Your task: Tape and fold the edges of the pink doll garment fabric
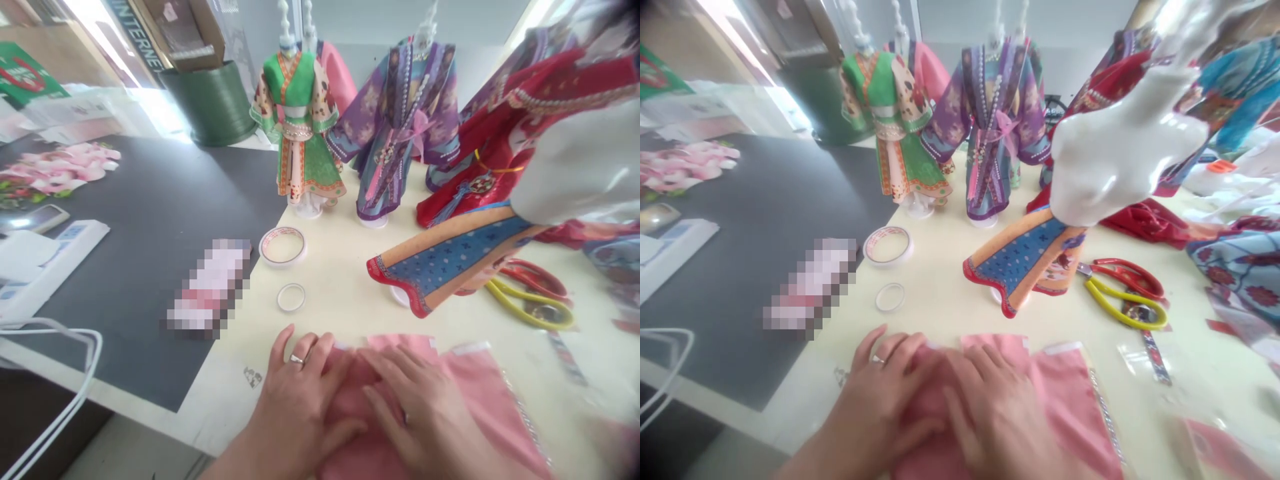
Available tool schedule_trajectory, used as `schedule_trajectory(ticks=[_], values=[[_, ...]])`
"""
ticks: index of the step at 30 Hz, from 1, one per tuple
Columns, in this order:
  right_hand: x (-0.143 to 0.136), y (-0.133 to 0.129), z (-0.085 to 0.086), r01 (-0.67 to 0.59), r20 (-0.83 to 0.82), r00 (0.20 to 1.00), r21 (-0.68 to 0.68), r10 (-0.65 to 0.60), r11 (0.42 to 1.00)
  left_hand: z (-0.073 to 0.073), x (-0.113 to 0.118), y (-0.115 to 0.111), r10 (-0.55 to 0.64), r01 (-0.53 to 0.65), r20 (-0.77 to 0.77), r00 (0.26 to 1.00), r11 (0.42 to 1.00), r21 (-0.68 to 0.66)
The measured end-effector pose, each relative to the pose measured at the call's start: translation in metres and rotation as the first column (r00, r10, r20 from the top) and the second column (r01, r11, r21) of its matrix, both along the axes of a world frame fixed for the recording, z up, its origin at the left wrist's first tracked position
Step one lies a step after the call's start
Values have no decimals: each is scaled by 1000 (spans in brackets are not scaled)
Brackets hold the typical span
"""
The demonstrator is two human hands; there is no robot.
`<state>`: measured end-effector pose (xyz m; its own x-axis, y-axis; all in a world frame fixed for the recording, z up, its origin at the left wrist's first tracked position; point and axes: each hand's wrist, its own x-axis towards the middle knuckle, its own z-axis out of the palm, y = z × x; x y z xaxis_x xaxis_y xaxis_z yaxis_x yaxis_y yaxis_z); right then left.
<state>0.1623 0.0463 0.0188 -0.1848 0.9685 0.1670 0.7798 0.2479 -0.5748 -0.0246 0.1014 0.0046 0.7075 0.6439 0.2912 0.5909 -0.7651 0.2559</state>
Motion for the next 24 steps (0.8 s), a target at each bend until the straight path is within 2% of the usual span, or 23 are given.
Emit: schedule_trajectory(ticks=[2, 6, 9, 15, 24], values=[[-1, 2, -5, -17, 58, 998, 51, 14, 999, 2, 0, -1, 4, -4, -35, 999, 1000, 5], [-2, 5, -8, -61, 114, 992, 20, 58, 998, 5, -3, -2, -23, 24, -77, 997, 1000, 11], [-1, 6, -9, -98, 190, 978, 69, 83, 993, 8, -7, -4, -45, 44, -69, 997, 999, -18], [-3, 6, -10, -207, 434, 895, 201, 103, 957, 10, -9, -10, -8, 8, -17, 1000, 999, -40], [-6, 3, -6, -199, 493, 867, 212, 71, 957, 11, -5, -15, 80, -80, -33, 996, 997, 15]])
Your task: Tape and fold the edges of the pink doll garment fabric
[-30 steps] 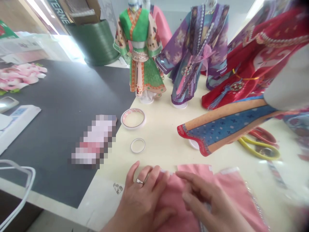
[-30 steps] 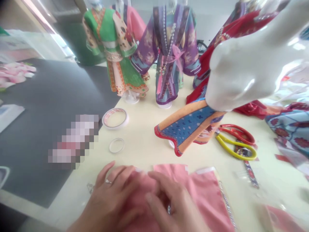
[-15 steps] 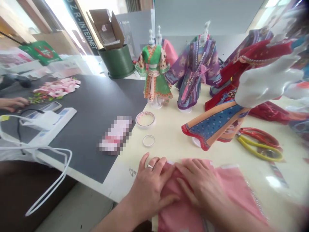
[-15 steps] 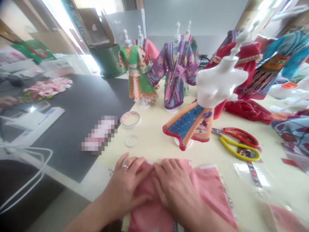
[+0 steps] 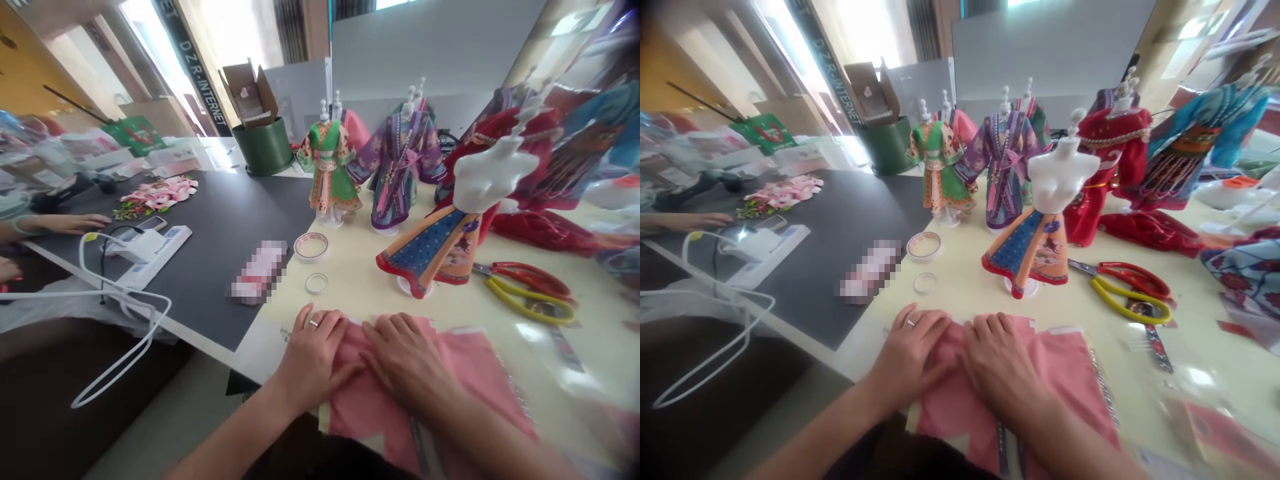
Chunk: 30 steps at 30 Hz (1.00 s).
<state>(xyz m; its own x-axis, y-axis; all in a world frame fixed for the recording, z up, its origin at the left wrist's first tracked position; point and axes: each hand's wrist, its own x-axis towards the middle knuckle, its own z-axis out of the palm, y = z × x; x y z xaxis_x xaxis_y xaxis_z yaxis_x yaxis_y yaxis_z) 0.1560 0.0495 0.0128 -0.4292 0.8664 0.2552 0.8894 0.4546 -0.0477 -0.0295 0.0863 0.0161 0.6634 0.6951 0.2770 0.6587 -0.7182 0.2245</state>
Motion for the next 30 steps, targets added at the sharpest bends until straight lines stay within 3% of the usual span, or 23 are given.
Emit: schedule_trajectory(ticks=[30], values=[[3, -3, -1, 2, -51, 999, -16, -3, 1000, -2, -9, 3, 110, -105, -30, 994, 986, 126]])
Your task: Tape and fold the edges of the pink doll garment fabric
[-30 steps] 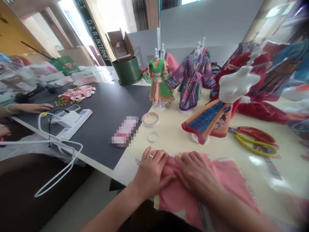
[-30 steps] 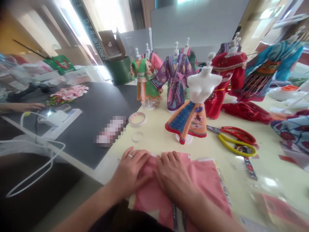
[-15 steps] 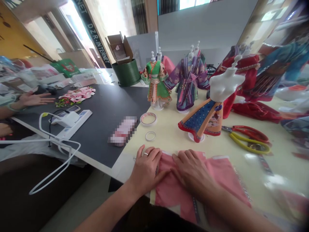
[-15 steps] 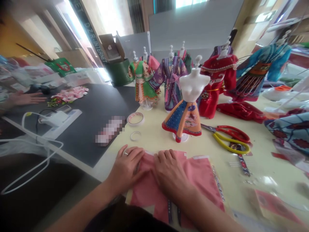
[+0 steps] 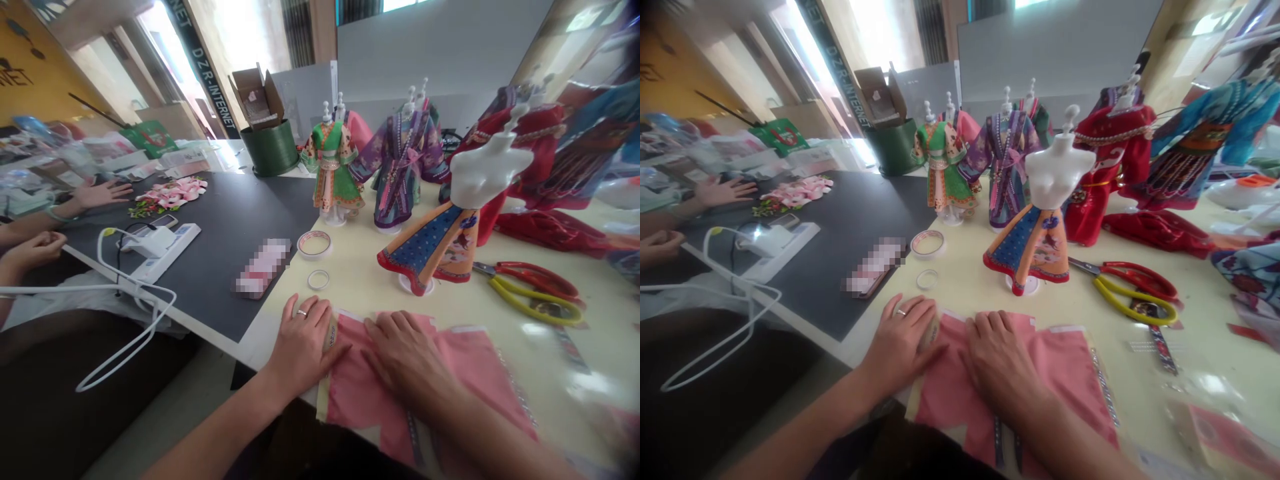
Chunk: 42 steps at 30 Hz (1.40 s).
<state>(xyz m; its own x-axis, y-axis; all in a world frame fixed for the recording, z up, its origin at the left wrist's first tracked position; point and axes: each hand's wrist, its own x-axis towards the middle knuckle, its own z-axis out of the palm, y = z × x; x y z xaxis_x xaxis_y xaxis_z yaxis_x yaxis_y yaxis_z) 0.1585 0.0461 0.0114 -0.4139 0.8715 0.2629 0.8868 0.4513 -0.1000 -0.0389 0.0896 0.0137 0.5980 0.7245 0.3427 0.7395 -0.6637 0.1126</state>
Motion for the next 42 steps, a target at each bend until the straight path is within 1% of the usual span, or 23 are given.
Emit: schedule_trajectory(ticks=[2, 3, 6, 8, 12, 15, 18, 20, 23, 25, 30, 35, 39, 42], values=[[0, 0, -1, -1, -10, 1000, -15, 1, 1000, 0, -2, -3, 8, -8, -3, 1000, 1000, 4], [0, 0, -1, -1, -15, 1000, -23, 1, 1000, 0, -3, -4, -8, 7, -7, 1000, 1000, -3], [0, 0, -2, 2, -35, 999, -36, -3, 999, -1, -4, -10, -96, 94, -38, 995, 994, -52], [0, 0, -1, 6, -49, 999, -43, -8, 999, -3, -5, -12, -134, 129, -67, 989, 988, -82], [3, -1, 2, 5, -73, 997, -66, -10, 998, -5, -8, -10, -146, 138, -91, 985, 987, -87], [8, -5, 6, -21, -89, 996, -38, 17, 999, -8, -10, -8, -150, 145, -98, 984, 988, -55], [12, -9, 11, -64, -101, 993, -19, 61, 998, -10, -12, -7, -148, 147, -111, 983, 989, -16], [14, -10, 13, -126, -94, 988, -48, 121, 991, -10, -12, -6, -155, 155, -118, 981, 988, -3], [15, -7, 12, -226, -81, 972, -86, 219, 970, -9, -12, -5, -181, 181, -149, 972, 983, -14], [17, -5, 10, -253, -81, 966, -97, 246, 963, -9, -13, -4, -187, 185, -164, 969, 982, -25], [30, -8, 11, -235, -88, 970, -81, 228, 969, -8, -17, -2, -186, 183, -149, 971, 983, -34], [41, -17, 14, -195, -91, 977, -43, 191, 980, -2, -20, -1, -217, 217, -65, 974, 976, -11], [41, -22, 7, -191, -64, 981, -90, 185, 977, -4, -13, -2, -316, 307, -127, 940, 948, -87], [42, -26, 5, -174, -62, 984, -123, 167, 977, -7, -9, -1, -351, 330, -155, 924, 933, -146]])
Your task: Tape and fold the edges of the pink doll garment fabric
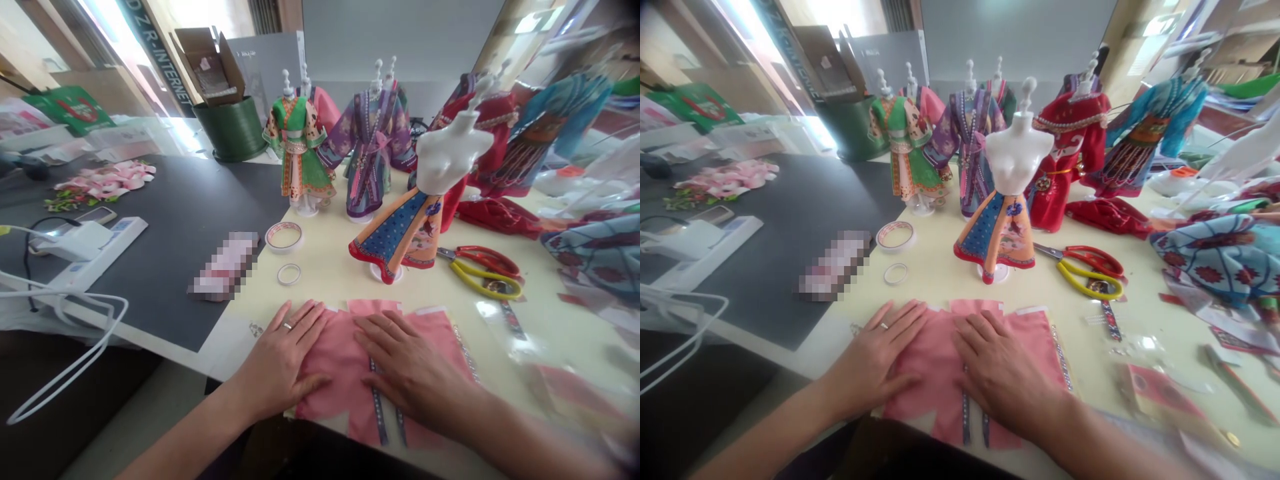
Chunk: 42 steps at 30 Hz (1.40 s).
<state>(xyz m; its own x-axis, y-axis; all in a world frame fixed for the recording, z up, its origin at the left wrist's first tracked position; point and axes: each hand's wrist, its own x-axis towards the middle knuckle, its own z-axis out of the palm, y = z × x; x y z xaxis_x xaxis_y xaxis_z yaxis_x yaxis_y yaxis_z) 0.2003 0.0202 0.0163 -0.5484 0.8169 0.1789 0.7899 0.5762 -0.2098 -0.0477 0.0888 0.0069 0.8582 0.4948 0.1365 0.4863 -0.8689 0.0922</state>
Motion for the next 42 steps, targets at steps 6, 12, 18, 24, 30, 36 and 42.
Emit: schedule_trajectory(ticks=[6, 12, 18, 24, 30, 36, 42], values=[[11, -15, 6, 5, -38, 999, 15, -4, 1000, 5, 0, 3, 3, -1, 20, 1000, 999, -54], [12, -31, 6, 12, -79, 997, -17, -13, 1000, 2, 11, 5, -56, 55, -11, 998, 997, -49], [16, -35, -2, -11, -95, 995, 24, 13, 1000, 3, 8, 5, -24, 30, 146, 989, 999, -41], [19, -35, -5, 7, -164, 986, 161, 20, 987, 6, -13, 29, 302, -351, 465, 833, 936, 22], [17, -32, -2, 19, -206, 978, 177, 18, 984, 4, -6, 65, 343, -379, 388, 856, 925, 16], [21, -31, -5, 63, -237, 972, 216, -10, 974, 14, 6, 62, 331, -339, 421, 844, 939, -57], [20, -34, 11, 225, -422, 897, 185, -129, 957, 42, 35, -5, 287, -201, 513, 809, 955, -217]])
